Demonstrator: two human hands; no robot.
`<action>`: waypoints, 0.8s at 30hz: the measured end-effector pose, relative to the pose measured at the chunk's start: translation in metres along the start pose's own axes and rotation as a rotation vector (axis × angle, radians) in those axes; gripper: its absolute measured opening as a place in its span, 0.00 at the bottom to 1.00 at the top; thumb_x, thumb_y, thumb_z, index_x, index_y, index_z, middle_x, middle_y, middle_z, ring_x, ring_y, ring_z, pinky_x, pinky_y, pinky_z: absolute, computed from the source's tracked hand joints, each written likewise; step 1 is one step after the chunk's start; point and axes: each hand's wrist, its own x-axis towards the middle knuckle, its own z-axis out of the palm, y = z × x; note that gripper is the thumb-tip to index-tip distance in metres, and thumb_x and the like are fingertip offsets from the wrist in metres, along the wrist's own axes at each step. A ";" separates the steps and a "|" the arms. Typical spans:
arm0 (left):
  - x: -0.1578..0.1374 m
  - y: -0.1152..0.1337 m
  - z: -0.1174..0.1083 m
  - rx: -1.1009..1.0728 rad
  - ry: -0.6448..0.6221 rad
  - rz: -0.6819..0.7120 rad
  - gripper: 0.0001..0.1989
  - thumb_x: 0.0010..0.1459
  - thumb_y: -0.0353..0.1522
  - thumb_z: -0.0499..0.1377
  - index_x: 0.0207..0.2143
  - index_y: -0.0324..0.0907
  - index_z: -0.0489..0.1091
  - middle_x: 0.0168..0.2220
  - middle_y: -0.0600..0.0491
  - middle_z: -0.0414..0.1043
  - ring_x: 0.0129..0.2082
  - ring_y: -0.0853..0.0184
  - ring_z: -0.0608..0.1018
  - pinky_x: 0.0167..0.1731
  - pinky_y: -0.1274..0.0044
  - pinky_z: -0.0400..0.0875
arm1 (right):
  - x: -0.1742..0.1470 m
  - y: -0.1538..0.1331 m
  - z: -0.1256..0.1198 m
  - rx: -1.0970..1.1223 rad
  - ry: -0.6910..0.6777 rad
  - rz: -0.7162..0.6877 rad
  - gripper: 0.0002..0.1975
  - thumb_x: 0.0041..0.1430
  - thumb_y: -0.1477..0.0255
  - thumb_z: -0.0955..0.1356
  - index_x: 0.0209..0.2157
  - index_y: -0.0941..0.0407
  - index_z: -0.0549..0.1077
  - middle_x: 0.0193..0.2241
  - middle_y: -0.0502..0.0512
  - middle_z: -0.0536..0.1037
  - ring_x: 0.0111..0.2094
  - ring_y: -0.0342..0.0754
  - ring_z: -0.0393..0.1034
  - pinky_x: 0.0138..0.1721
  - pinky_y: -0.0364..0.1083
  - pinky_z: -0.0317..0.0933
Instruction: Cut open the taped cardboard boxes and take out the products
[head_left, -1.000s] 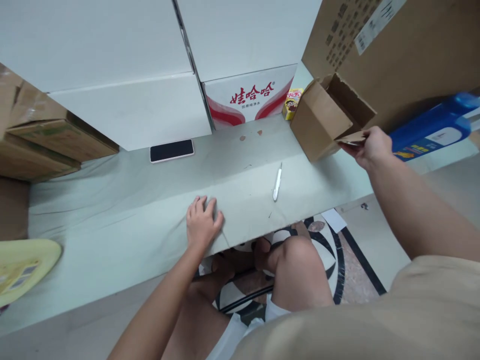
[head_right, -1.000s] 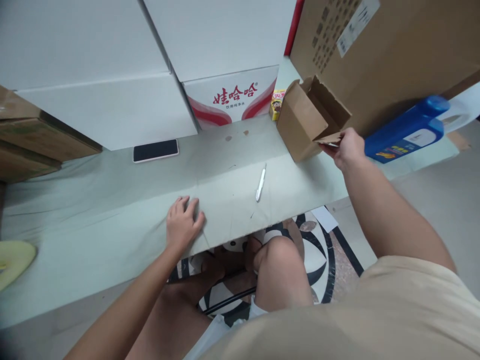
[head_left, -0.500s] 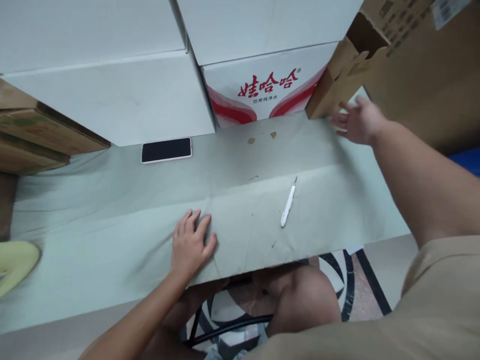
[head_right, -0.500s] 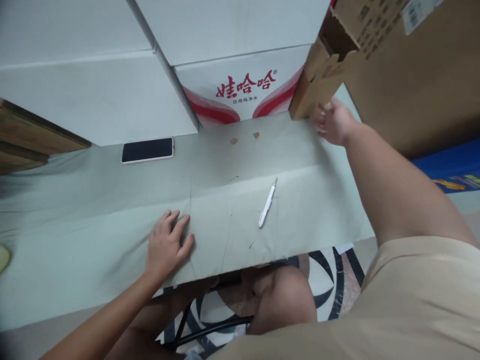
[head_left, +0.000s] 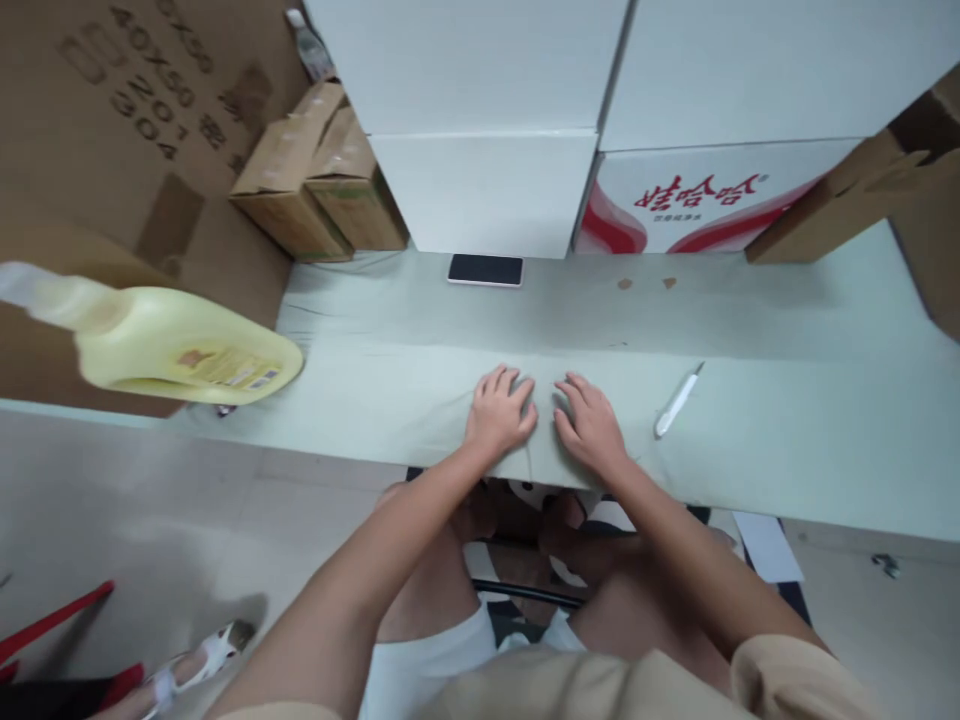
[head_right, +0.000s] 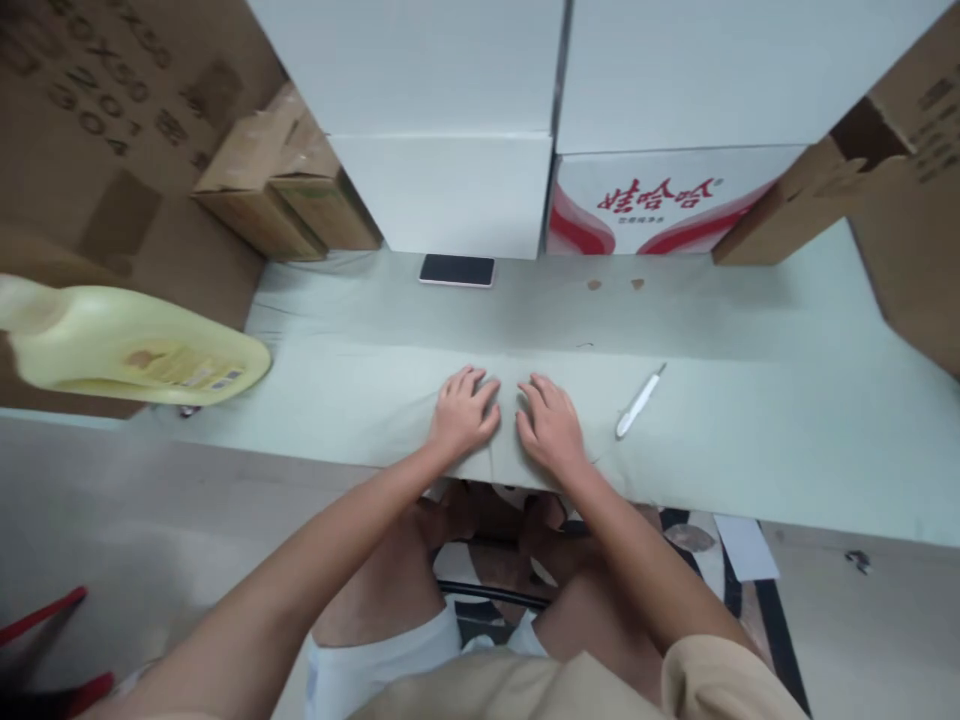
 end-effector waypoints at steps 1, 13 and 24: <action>-0.002 0.001 0.000 -0.050 0.007 -0.008 0.21 0.65 0.34 0.58 0.59 0.44 0.74 0.65 0.41 0.69 0.70 0.49 0.64 0.70 0.55 0.58 | -0.001 -0.010 0.008 -0.071 0.007 0.002 0.24 0.68 0.66 0.61 0.61 0.58 0.73 0.65 0.67 0.71 0.67 0.62 0.65 0.66 0.64 0.59; 0.138 -0.164 -0.180 -0.239 0.318 -0.387 0.15 0.70 0.31 0.51 0.48 0.28 0.71 0.50 0.46 0.77 0.53 0.68 0.76 0.60 0.73 0.66 | -0.002 -0.021 0.016 -0.355 0.012 -0.024 0.23 0.68 0.66 0.62 0.59 0.57 0.75 0.64 0.65 0.73 0.67 0.61 0.65 0.66 0.61 0.60; 0.236 -0.223 -0.230 0.145 0.362 -0.575 0.56 0.51 0.51 0.64 0.67 0.20 0.49 0.74 0.26 0.40 0.75 0.33 0.42 0.66 0.43 0.32 | 0.002 -0.020 0.011 -0.343 -0.050 0.005 0.22 0.66 0.67 0.63 0.58 0.55 0.76 0.64 0.64 0.72 0.68 0.61 0.63 0.66 0.60 0.57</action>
